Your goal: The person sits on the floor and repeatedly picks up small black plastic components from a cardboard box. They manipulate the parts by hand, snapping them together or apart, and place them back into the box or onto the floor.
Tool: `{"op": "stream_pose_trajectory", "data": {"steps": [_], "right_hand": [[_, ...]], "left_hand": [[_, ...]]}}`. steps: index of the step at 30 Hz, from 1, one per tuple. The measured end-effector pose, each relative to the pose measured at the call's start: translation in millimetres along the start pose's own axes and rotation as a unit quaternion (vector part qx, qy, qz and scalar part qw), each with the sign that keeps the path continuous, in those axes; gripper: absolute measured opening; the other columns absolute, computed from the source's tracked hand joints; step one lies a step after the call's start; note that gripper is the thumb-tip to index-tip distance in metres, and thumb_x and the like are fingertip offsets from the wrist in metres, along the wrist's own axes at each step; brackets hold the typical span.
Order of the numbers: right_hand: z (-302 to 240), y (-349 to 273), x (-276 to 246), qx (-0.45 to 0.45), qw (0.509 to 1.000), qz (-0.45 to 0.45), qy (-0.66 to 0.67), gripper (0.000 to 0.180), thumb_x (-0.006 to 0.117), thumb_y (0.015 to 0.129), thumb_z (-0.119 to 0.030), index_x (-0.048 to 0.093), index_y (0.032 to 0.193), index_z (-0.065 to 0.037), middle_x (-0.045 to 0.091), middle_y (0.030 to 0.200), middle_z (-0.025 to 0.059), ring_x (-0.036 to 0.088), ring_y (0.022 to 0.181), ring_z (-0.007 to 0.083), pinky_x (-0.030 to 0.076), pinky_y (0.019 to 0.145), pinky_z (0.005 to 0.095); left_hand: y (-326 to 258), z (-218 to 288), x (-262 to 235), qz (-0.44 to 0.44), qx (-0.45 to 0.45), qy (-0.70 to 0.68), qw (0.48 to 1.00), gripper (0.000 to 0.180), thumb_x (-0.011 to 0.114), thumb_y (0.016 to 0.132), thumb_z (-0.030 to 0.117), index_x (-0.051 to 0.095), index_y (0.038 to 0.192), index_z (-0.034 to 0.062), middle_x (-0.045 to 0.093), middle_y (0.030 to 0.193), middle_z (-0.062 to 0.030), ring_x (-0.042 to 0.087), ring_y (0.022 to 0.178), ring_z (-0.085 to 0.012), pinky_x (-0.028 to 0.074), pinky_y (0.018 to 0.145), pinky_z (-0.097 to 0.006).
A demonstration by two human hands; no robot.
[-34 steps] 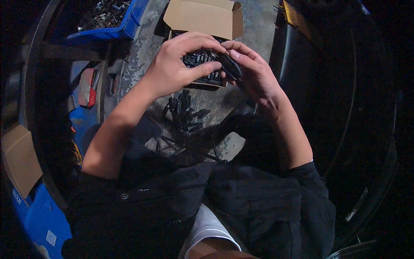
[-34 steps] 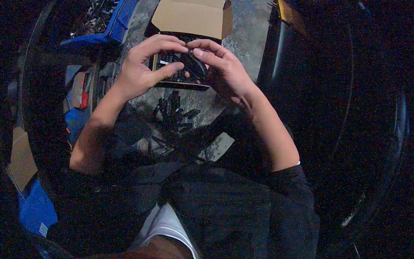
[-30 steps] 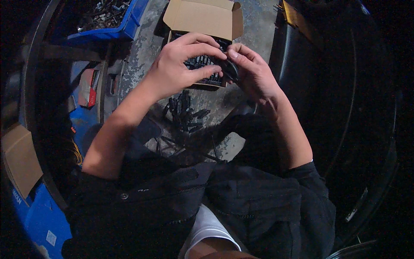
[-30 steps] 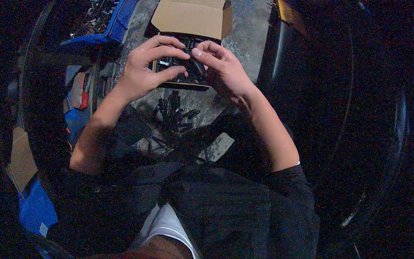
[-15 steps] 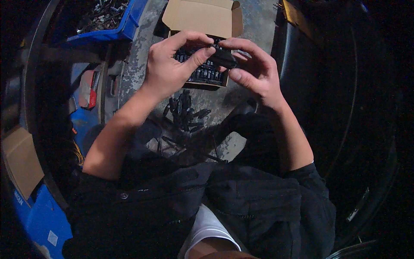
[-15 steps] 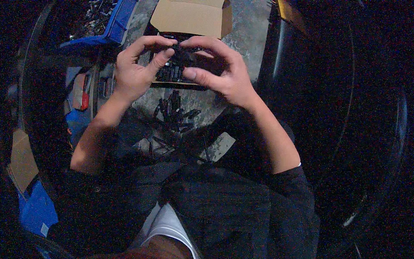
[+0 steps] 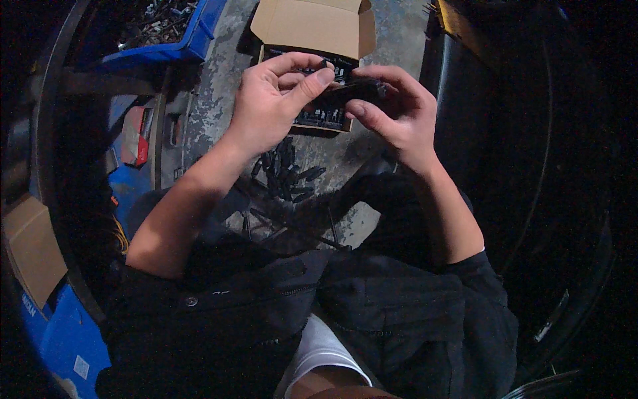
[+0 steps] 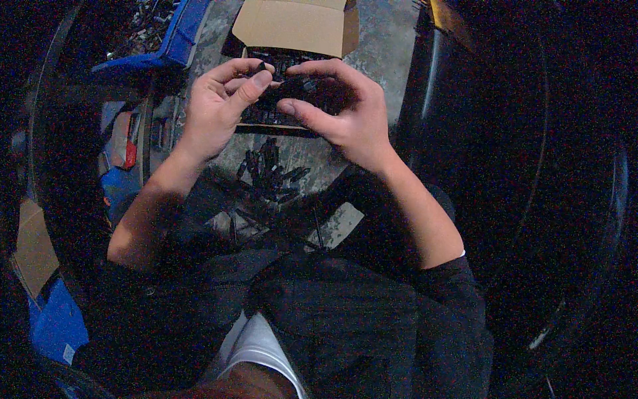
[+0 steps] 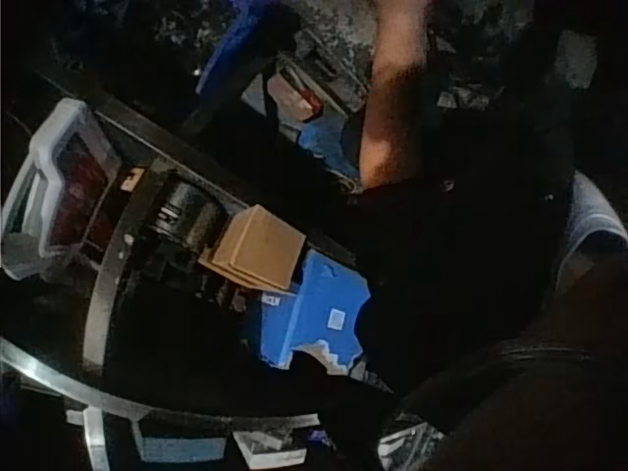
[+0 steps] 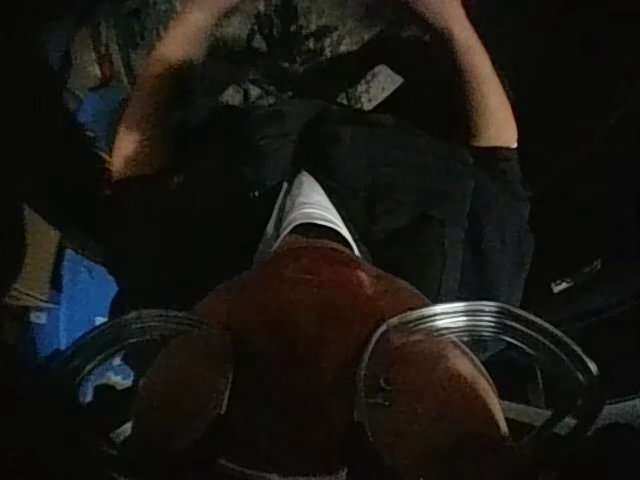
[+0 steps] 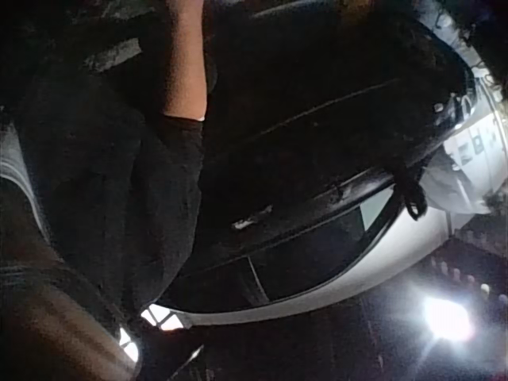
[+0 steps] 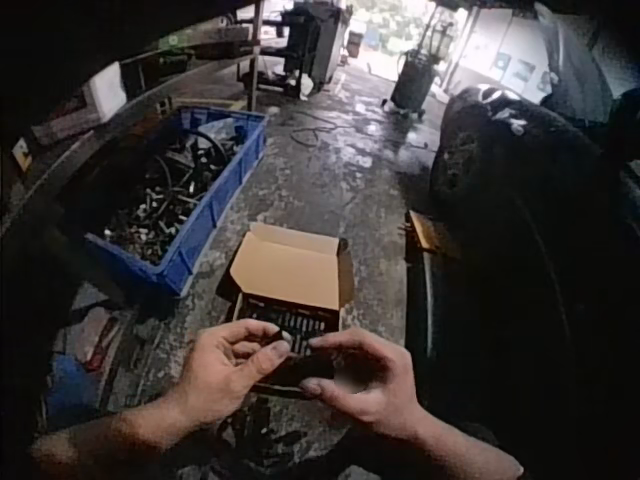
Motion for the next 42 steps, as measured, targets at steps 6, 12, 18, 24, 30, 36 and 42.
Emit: {"op": "stream_pose_trajectory", "data": {"steps": [6,12,18,24,30,36,42], "right_hand": [[-23.1,-5.3,0.4,-0.186,0.97,0.023,-0.154,0.043,0.084,0.068,-0.012,0.07,0.108,-0.003,0.07,0.099,0.012,0.068,0.09,0.0234,0.055,0.079,0.0316],[-38.4,-15.1,4.4,-0.246,0.945,0.036,-0.212,0.045,0.083,0.068,-0.013,0.07,0.111,-0.005,0.069,0.101,0.0127,0.069,0.089,0.0253,0.056,0.077,0.0335],[-45.9,-18.2,9.2,-0.284,0.923,0.041,-0.257,0.045,0.083,0.069,-0.013,0.07,0.111,-0.006,0.068,0.101,0.0124,0.069,0.086,0.0233,0.058,0.074,0.0329],[-40.6,-16.4,7.6,-0.262,0.93,0.048,-0.252,0.043,0.083,0.071,-0.013,0.07,0.111,-0.006,0.068,0.1,0.0124,0.07,0.085,0.0235,0.058,0.072,0.0324],[-34.3,-13.5,3.8,-0.225,0.947,0.059,-0.221,0.042,0.082,0.072,-0.011,0.069,0.111,-0.004,0.068,0.099,0.0127,0.069,0.086,0.0239,0.056,0.075,0.0309],[-5.9,-4.1,-7.9,-0.096,0.987,0.081,-0.1,0.036,0.078,0.079,-0.009,0.067,0.113,-0.001,0.069,0.1,0.0096,0.067,0.087,0.0158,0.053,0.076,0.0282],[19.6,2.3,-9.3,0.003,0.996,0.033,0.082,0.036,0.065,0.093,-0.006,0.056,0.127,0.004,0.067,0.112,0.0084,0.064,0.101,0.0154,0.051,0.089,0.028]], "left_hand": [[-2.3,-8.0,6.6,-0.006,-0.028,-0.098,0.995,0.027,0.063,0.098,0.02,0.063,0.115,-0.001,0.073,0.101,-0.012,0.07,0.093,-0.0144,0.056,0.087,-0.027],[-2.7,-8.2,12.6,-0.028,-0.036,-0.18,0.983,0.026,0.06,0.1,0.021,0.063,0.116,0.0011,0.071,0.108,-0.0121,0.068,0.101,-0.0161,0.054,0.094,-0.03],[-6.4,-13.6,15.9,-0.037,-0.066,-0.229,0.97,0.026,0.056,0.102,0.023,0.063,0.117,0.0035,0.07,0.111,-0.0106,0.067,0.103,-0.0163,0.054,0.094,-0.031],[-8.1,-22.3,16.4,-0.029,-0.088,-0.207,0.974,0.028,0.053,0.103,0.027,0.063,0.116,0.0043,0.069,0.11,-0.0087,0.067,0.101,-0.0154,0.054,0.091,-0.03],[-8.0,-20.9,17.7,-0.028,-0.058,-0.175,0.983,0.028,0.053,0.103,0.027,0.064,0.117,0.0051,0.069,0.108,-0.005,0.065,0.097,-0.0125,0.052,0.087,-0.027],[-6.0,-7.2,16.0,-0.022,-0.001,-0.077,0.997,0.03,0.053,0.104,0.024,0.062,0.121,0.0014,0.069,0.111,-0.0099,0.067,0.104,-0.0165,0.054,0.093,-0.031],[-0.8,0.6,8.7,-0.008,0.075,-0.018,0.997,0.034,0.063,0.098,0.017,0.06,0.128,0.0003,0.067,0.117,-0.0116,0.063,0.109,-0.0165,0.051,0.097,-0.03]]}}
Point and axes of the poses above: each hand's wrist, its own y-axis towards the middle knuckle, its own x-axis out of the palm, z = x × y, the point moved 9 cm from there along y, towards the middle knuckle
